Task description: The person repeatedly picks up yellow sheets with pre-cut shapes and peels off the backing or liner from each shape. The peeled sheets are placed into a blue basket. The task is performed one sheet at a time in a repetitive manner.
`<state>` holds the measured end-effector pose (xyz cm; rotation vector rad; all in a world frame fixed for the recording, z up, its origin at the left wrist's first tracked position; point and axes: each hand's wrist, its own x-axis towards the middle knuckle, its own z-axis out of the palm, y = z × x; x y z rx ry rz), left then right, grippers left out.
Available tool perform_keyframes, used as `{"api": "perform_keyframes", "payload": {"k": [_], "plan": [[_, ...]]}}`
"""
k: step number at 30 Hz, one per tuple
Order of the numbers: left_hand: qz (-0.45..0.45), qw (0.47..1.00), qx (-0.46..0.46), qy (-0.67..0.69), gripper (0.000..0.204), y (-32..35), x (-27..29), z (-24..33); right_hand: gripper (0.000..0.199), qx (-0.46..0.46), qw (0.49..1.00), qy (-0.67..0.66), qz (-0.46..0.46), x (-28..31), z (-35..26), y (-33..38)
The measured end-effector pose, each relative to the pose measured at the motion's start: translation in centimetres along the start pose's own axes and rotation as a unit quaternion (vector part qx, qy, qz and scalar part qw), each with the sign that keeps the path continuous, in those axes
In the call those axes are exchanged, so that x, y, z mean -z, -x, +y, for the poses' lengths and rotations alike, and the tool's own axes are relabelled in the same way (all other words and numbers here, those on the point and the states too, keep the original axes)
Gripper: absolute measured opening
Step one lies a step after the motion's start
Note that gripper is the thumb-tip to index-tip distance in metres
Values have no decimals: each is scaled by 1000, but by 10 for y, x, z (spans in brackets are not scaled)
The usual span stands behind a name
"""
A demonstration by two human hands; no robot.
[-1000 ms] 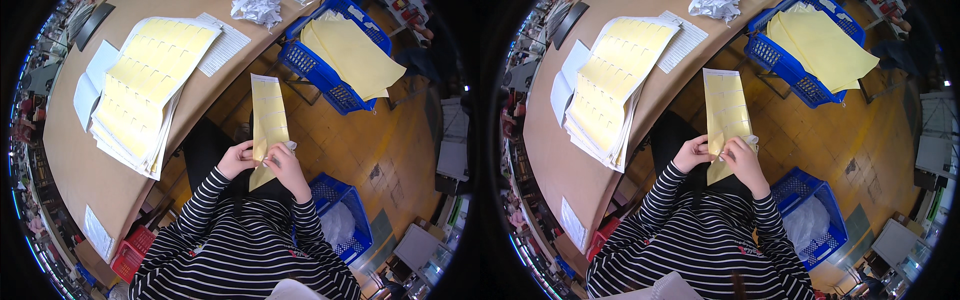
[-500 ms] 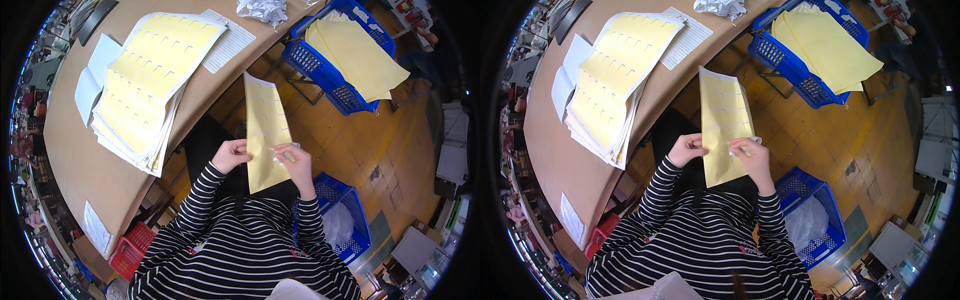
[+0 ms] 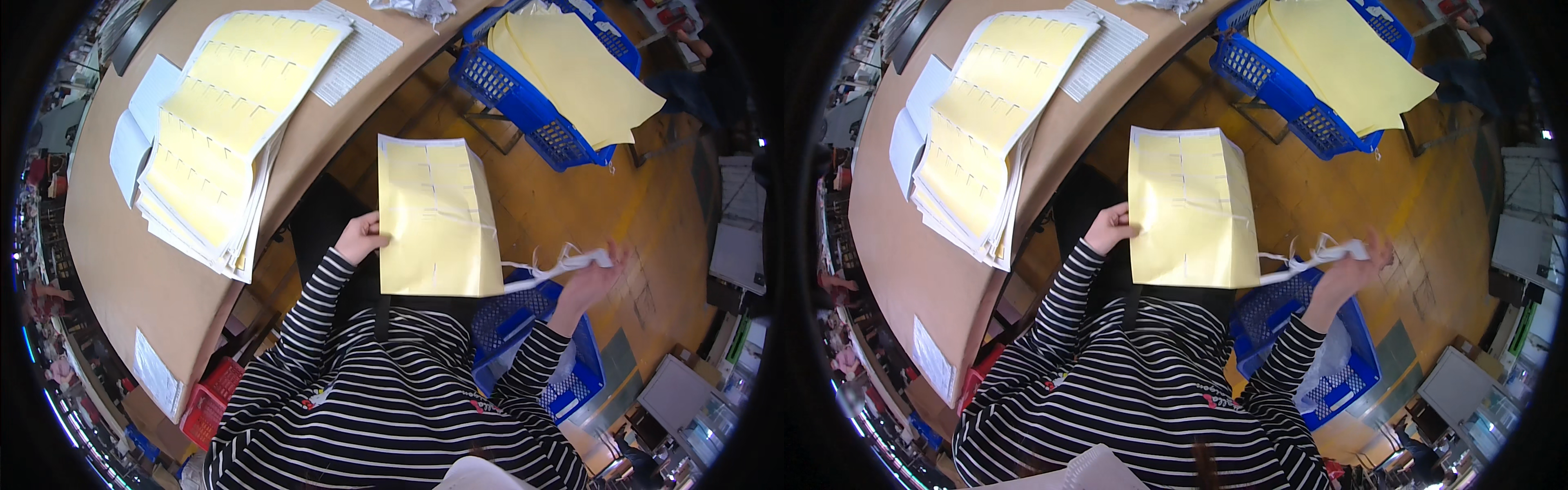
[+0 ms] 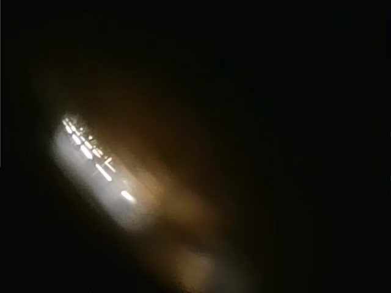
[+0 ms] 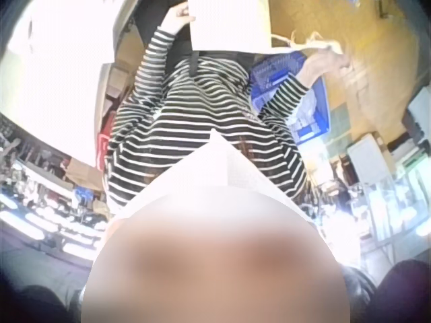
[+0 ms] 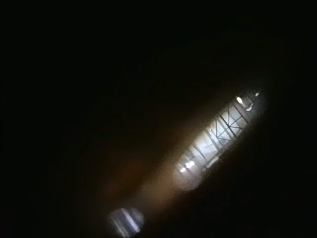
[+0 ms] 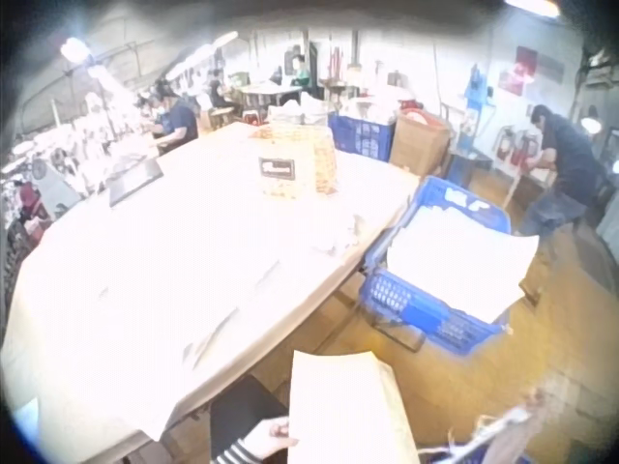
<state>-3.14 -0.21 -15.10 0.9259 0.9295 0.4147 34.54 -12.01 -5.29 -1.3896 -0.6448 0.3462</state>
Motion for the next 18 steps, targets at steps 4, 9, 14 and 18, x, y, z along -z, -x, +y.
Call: {"api": "perform_keyframes", "payload": {"k": [4, 9, 14, 18], "plan": [[12, 999, 8, 35, 52, -22, -17, -19, 47, 1, 864, 230, -448, -49, -1, 53], [49, 996, 35, 61, 48, -42, -23, -40, 43, 82, 740, 389, -543, -88, 44, 115], [70, 994, 17, 87, 43, -48, -24, -55, 35, -31, 815, 330, -476, -74, 59, 129], [54, 992, 18, 112, 44, -53, -23, -59, 25, 20, 848, 331, -414, -72, 58, 134]]}}
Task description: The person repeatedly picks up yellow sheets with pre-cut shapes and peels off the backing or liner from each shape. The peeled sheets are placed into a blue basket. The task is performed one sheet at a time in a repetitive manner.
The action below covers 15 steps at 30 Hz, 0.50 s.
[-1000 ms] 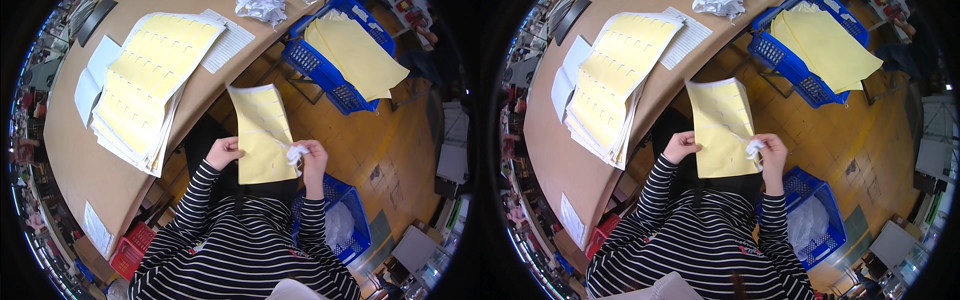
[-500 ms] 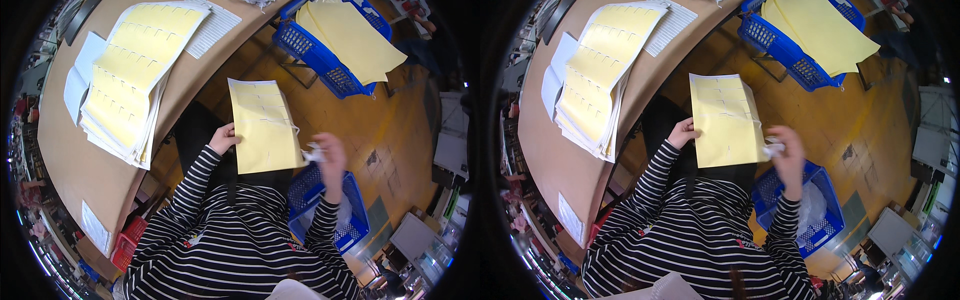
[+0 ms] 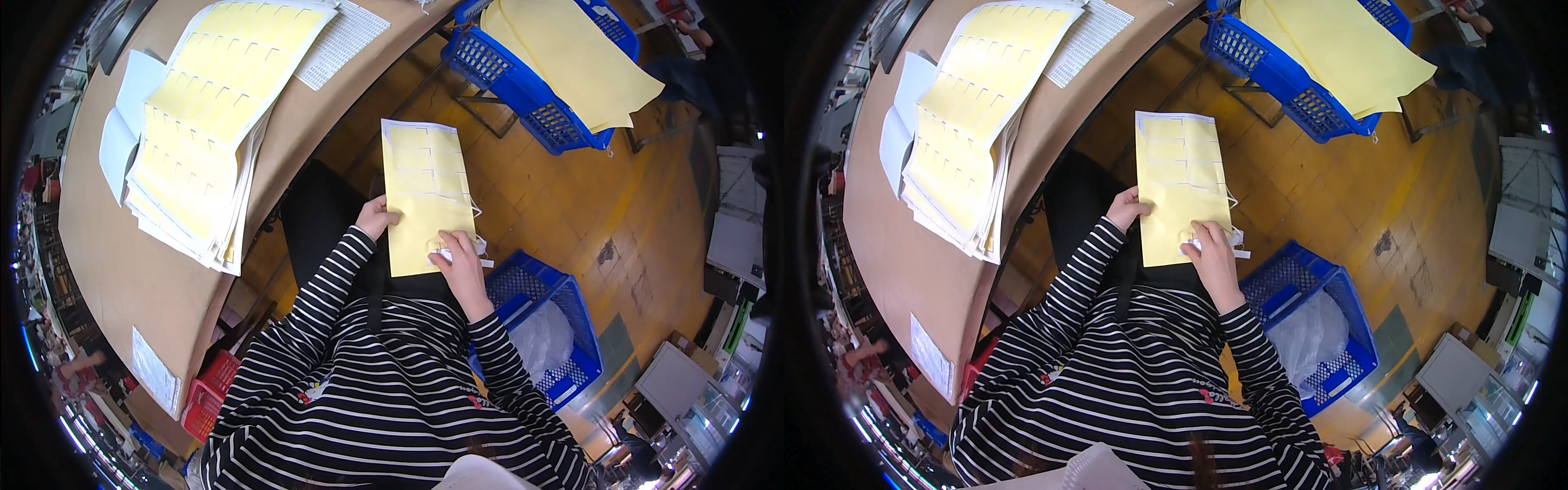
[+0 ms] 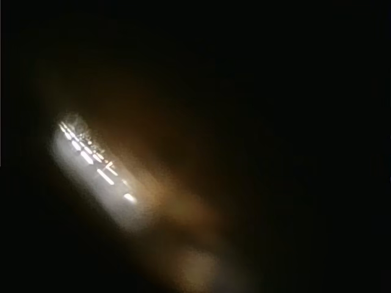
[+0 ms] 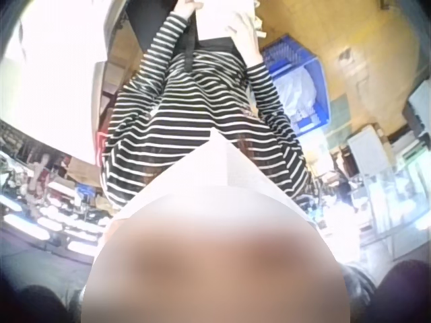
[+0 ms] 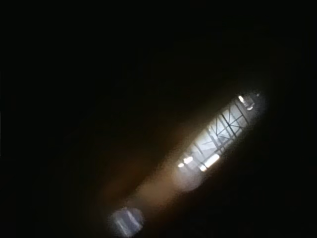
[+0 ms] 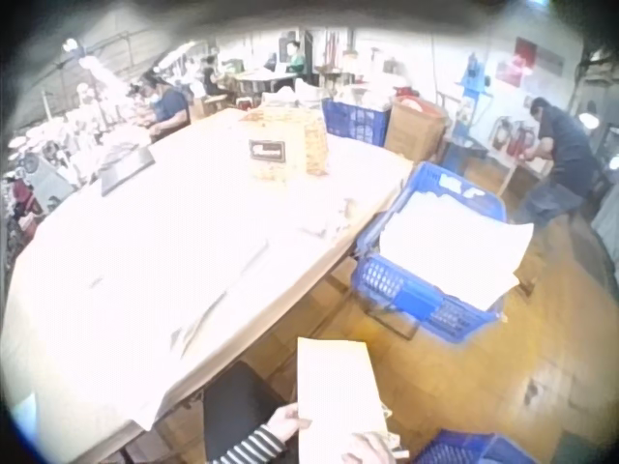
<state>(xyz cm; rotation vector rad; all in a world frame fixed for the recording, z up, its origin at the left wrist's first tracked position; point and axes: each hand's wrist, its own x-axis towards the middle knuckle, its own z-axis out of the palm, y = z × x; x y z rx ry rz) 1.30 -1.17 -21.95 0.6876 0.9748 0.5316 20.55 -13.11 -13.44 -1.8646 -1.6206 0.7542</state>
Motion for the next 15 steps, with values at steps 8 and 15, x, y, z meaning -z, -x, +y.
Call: {"api": "perform_keyframes", "payload": {"k": [8, 15], "plan": [[21, 999, -1, -28, 45, 2, 0, 0, 29, -58, 995, 4, -83, 17, -4, 2], [8, 1000, -1, -26, 47, 3, -2, 1, 42, -31, 993, 16, -114, 17, 0, 2]]}}
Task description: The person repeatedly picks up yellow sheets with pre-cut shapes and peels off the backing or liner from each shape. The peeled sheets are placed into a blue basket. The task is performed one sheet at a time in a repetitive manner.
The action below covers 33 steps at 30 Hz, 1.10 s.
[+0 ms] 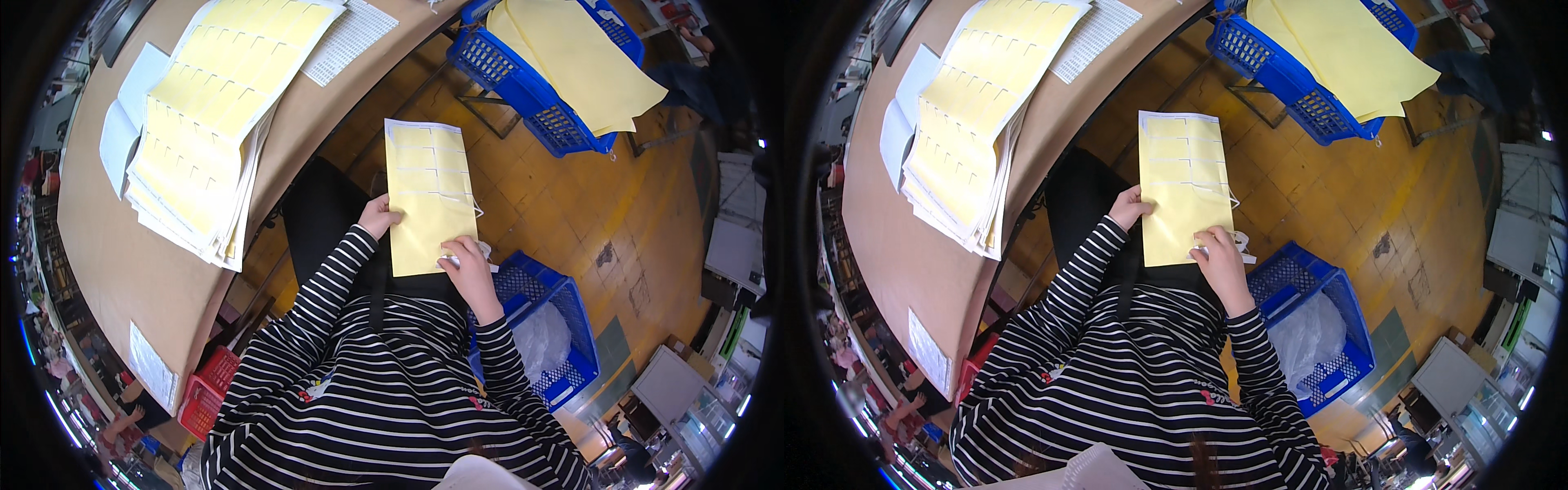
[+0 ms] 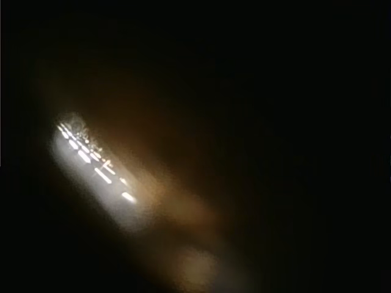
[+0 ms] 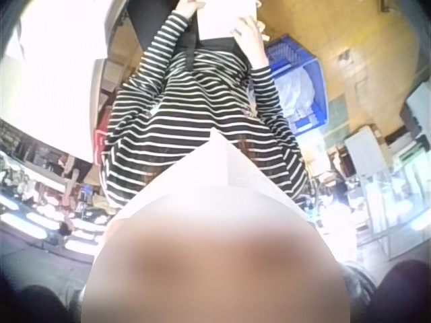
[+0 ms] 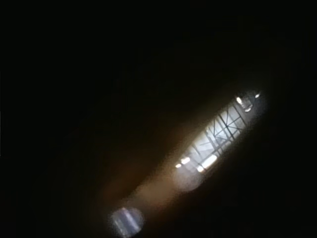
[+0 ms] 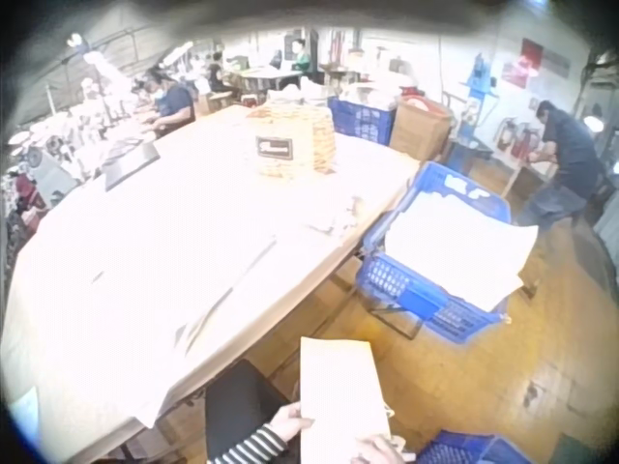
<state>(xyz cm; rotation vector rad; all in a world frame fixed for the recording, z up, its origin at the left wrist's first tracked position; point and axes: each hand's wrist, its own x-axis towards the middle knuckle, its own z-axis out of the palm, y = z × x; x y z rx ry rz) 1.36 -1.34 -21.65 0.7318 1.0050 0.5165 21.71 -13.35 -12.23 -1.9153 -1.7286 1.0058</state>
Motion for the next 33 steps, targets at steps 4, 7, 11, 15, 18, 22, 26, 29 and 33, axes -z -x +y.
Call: {"api": "perform_keyframes", "payload": {"k": [4, 7, 11, 15, 18, 22, 26, 29, 33], "plan": [[6, 1000, 1, -8, 47, 0, 1, -1, 34, -22, 1000, 13, 19, -3, 0, -2], [2, 1000, -8, -4, 47, 1, 3, -2, 19, 27, 998, -14, 57, -4, -6, 1], [-6, 1000, -8, -8, 48, 0, 4, -3, 16, 20, 999, 0, 47, -2, -10, 2], [-6, 1000, -2, -22, 49, 2, 4, -1, 13, -16, 996, -83, 5, 15, 1, 3], [-16, 999, -13, -31, 49, 6, 6, 2, 10, -56, 948, -269, 162, 43, 14, 8], [-31, 997, -37, -68, 48, 12, 2, 9, 13, -33, 843, -200, 498, 79, 15, 9], [-93, 991, -69, -67, 47, 19, -24, 14, 27, 104, 946, -14, 308, 88, -8, -14], [-91, 987, -97, -89, 47, 23, -44, 17, 37, 179, 974, 17, 135, 60, -31, -47], [-101, 951, -80, -281, 41, 23, -35, 29, 31, 205, 974, -11, 92, 34, -38, -67]]}}
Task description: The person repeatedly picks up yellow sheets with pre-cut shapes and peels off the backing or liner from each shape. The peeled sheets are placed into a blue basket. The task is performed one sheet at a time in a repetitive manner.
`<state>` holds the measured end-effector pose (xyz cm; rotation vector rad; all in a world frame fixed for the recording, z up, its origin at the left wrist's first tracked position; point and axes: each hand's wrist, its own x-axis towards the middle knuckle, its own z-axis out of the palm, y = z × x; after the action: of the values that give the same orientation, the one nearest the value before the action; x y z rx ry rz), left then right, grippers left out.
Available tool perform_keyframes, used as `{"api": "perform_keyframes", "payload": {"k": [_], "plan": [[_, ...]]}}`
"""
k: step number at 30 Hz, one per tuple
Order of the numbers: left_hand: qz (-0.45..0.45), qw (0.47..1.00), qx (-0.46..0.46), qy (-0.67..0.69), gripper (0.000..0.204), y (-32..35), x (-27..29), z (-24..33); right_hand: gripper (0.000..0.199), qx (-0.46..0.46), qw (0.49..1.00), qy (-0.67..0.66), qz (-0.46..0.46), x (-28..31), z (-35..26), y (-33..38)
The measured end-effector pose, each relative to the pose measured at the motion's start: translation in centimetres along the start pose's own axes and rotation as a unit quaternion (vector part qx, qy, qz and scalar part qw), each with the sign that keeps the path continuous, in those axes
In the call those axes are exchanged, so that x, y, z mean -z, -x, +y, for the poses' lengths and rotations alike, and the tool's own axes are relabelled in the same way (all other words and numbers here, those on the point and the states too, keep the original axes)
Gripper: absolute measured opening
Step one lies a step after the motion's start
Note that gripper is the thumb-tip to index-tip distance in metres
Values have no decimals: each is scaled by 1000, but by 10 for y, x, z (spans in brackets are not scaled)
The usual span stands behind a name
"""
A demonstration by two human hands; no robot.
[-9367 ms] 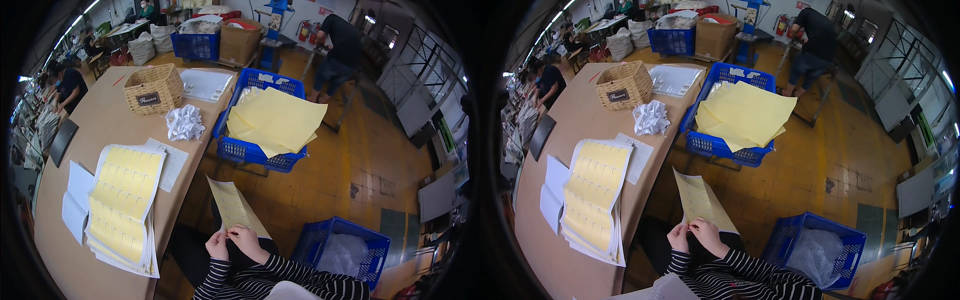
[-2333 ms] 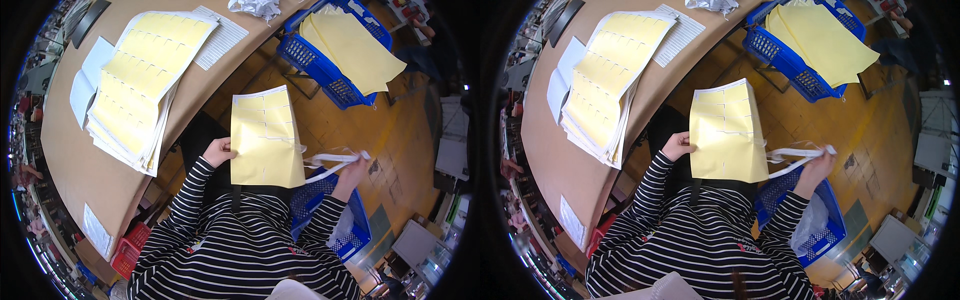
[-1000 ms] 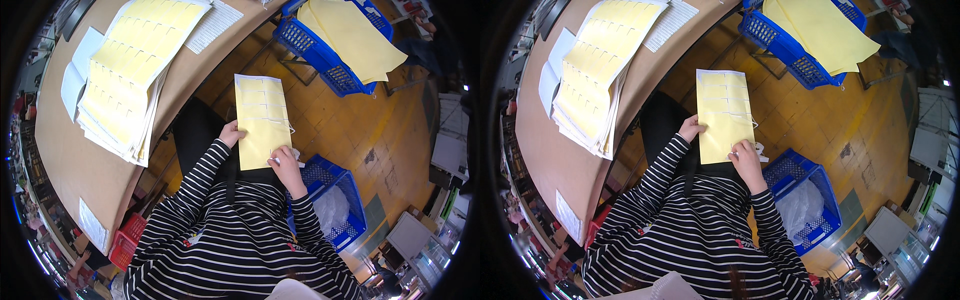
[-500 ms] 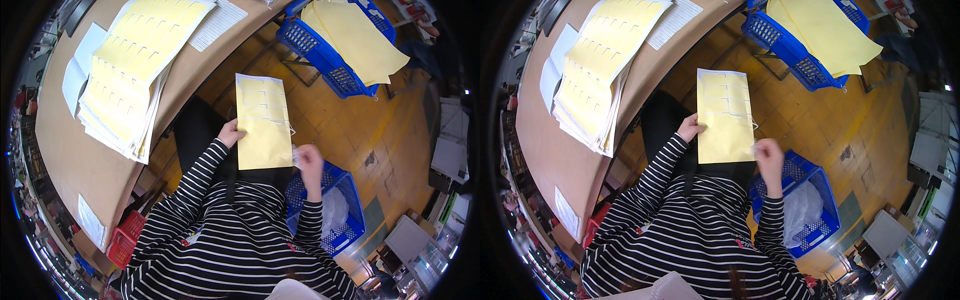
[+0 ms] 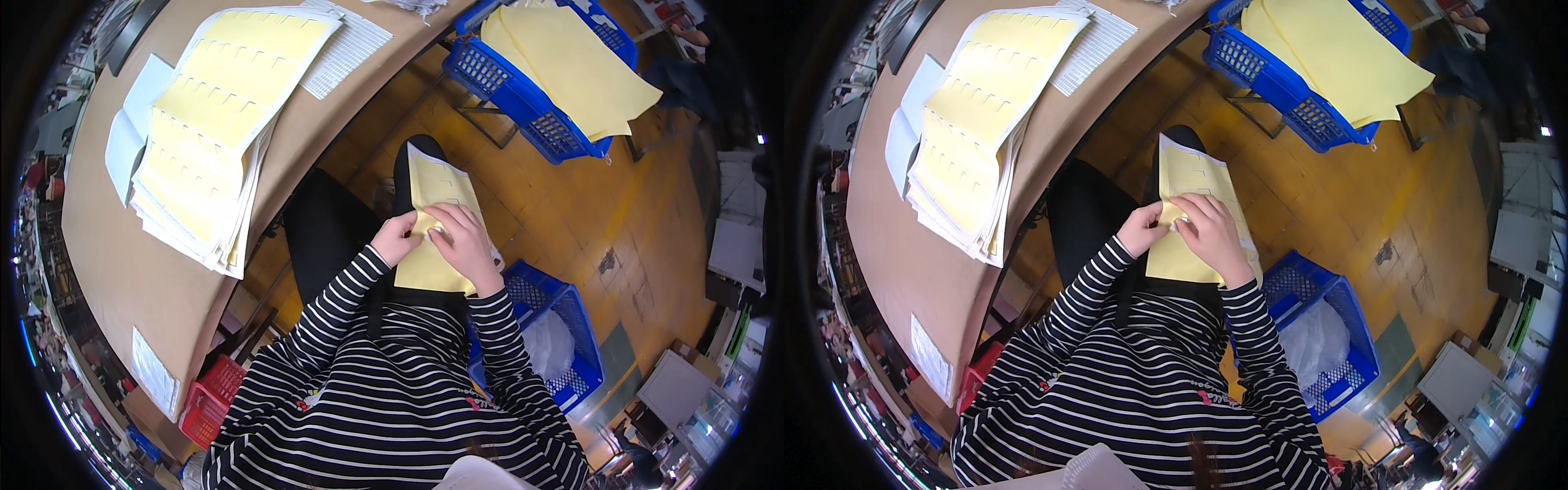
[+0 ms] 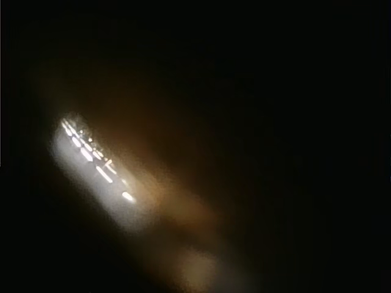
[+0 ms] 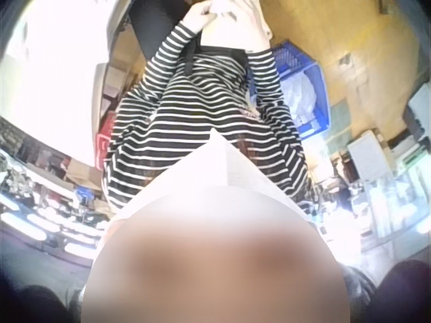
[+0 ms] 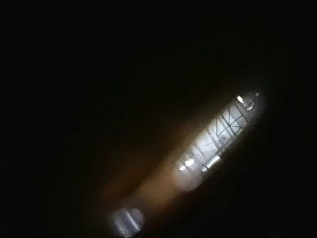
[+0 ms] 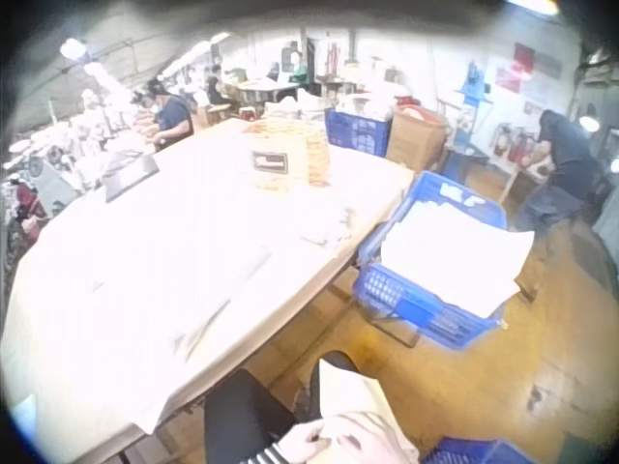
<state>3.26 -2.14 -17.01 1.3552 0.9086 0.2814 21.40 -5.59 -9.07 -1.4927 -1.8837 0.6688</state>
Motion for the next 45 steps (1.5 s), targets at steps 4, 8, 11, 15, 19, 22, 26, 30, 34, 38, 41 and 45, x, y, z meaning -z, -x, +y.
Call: {"api": "perform_keyframes", "payload": {"k": [4, 8, 11, 15, 19, 22, 26, 30, 34, 38, 41, 45], "plan": [[-22, 998, -3, 58, 40, 4, 3, -1, 19, -19, 999, -21, 29, -9, 6, 6], [-6, 989, -12, 149, 43, 9, 0, -4, 14, -128, 988, -29, 75, 0, 14, 14], [40, 977, 19, 207, 42, 11, 12, -9, 27, -174, 981, -28, 78, 15, 22, 20], [77, 984, 65, 145, 42, 8, 25, -17, 52, -164, 986, -13, 12, 11, 31, 27], [71, 992, 94, 56, 42, 0, 19, -18, 35, -123, 992, 33, -21, -23, 46, 18], [70, 993, 81, 45, 43, -2, 11, -15, 16, -156, 988, 11, 3, -40, 57, 12], [56, 992, 83, 81, 48, -2, 11, -11, 7, -195, 976, -70, 58, -46, 71, 12], [42, 981, 66, 179, 54, 3, 21, -7, 11, -291, 933, -137, 161, -29, 98, 20], [44, 980, 87, 171, 55, 16, 39, -8, 17, -350, 831, -274, 333, 7, 136, 43], [84, 973, 102, 187, 53, 26, 61, -21, 15, -363, 735, -345, 457, 57, 163, 82], [114, 968, 111, 196, 53, 29, 86, -36, 21, -335, 691, -363, 527, 94, 165, 105], [165, 968, 127, 143, 44, 27, 103, -50, 43, -314, 735, -376, 469, 98, 125, 106]]}}
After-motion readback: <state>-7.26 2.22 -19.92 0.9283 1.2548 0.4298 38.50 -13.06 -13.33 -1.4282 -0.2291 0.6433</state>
